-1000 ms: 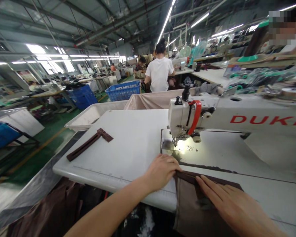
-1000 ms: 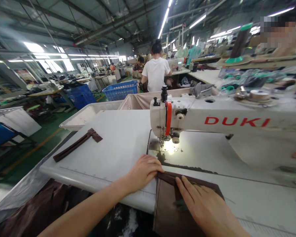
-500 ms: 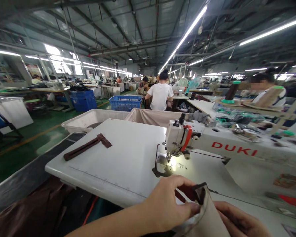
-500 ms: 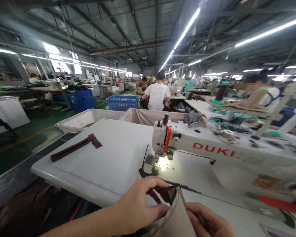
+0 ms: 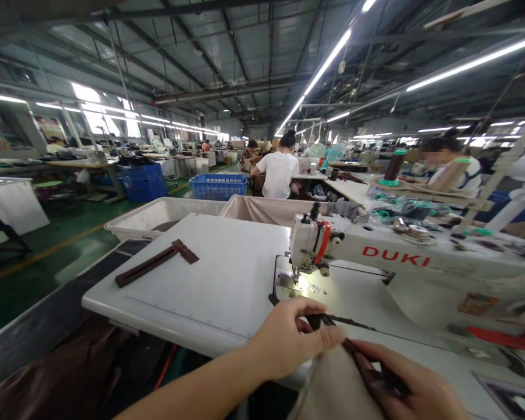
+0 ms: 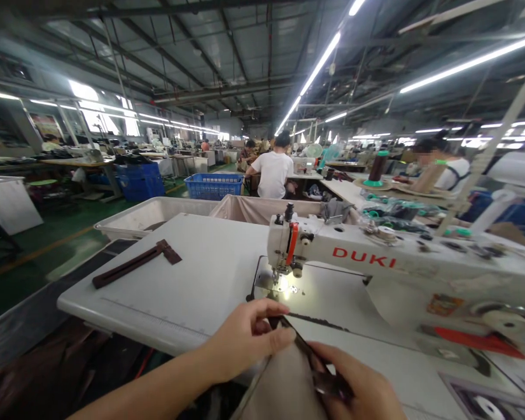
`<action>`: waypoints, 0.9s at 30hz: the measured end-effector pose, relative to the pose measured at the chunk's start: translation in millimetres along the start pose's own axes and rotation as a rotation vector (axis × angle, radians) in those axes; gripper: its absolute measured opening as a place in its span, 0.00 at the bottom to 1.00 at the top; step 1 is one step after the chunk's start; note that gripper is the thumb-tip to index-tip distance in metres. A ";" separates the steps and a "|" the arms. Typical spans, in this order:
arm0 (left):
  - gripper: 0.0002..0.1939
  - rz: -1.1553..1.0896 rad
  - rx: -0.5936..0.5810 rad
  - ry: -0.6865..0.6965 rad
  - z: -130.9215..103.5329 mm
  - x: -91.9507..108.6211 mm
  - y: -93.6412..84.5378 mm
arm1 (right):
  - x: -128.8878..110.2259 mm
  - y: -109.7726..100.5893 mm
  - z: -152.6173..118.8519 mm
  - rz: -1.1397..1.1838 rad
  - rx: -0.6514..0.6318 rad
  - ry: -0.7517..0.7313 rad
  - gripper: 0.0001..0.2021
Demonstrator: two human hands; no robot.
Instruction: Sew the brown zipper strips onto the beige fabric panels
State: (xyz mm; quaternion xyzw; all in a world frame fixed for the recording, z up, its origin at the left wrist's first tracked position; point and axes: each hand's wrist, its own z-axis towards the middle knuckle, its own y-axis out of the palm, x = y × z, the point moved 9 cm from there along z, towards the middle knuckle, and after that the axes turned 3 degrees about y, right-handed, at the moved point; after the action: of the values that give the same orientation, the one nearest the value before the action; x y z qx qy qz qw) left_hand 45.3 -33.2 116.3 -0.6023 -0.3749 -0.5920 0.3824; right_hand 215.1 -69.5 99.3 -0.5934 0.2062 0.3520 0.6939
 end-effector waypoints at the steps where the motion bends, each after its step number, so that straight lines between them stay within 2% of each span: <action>1: 0.23 0.011 -0.004 0.002 2.6 -4.5 -0.3 | -4.0 2.8 0.3 -0.009 -0.017 -0.004 0.14; 3: 0.17 -0.033 -0.046 -0.001 6.2 -13.2 2.6 | -9.8 9.6 1.8 0.037 -0.080 0.029 0.14; 5: 0.13 -0.119 -0.091 -0.028 6.9 -20.6 5.8 | -12.8 17.1 3.8 0.142 -0.175 0.093 0.18; 8: 0.15 -0.183 -0.125 -0.085 4.4 -26.5 8.2 | -16.6 26.8 5.9 0.269 -0.344 0.162 0.24; 10: 0.16 -0.202 -0.142 -0.108 2.0 -26.2 9.7 | -20.0 31.0 6.4 0.296 -0.448 0.179 0.24; 13: 0.18 -0.198 -0.154 -0.156 0.0 -26.3 11.1 | -24.4 32.2 7.6 0.312 -0.538 0.197 0.21; 18: 0.20 -0.133 -0.161 -0.195 2.4 -26.6 11.6 | -26.3 32.4 9.1 0.341 -0.590 0.229 0.17; 22: 0.19 -0.100 -0.180 -0.197 4.4 -26.5 14.4 | -27.6 30.3 9.8 0.343 -0.582 0.219 0.13; 27: 0.19 -0.092 -0.181 -0.182 6.3 -26.3 17.2 | -29.5 27.5 8.7 0.329 -0.565 0.193 0.14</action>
State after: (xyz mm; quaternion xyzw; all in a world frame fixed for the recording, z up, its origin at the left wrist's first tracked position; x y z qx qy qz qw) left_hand 63.0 -34.7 89.6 -0.6676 -0.3803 -0.5835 0.2632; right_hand 174.2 -66.9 103.3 -0.7516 0.2584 0.4444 0.4134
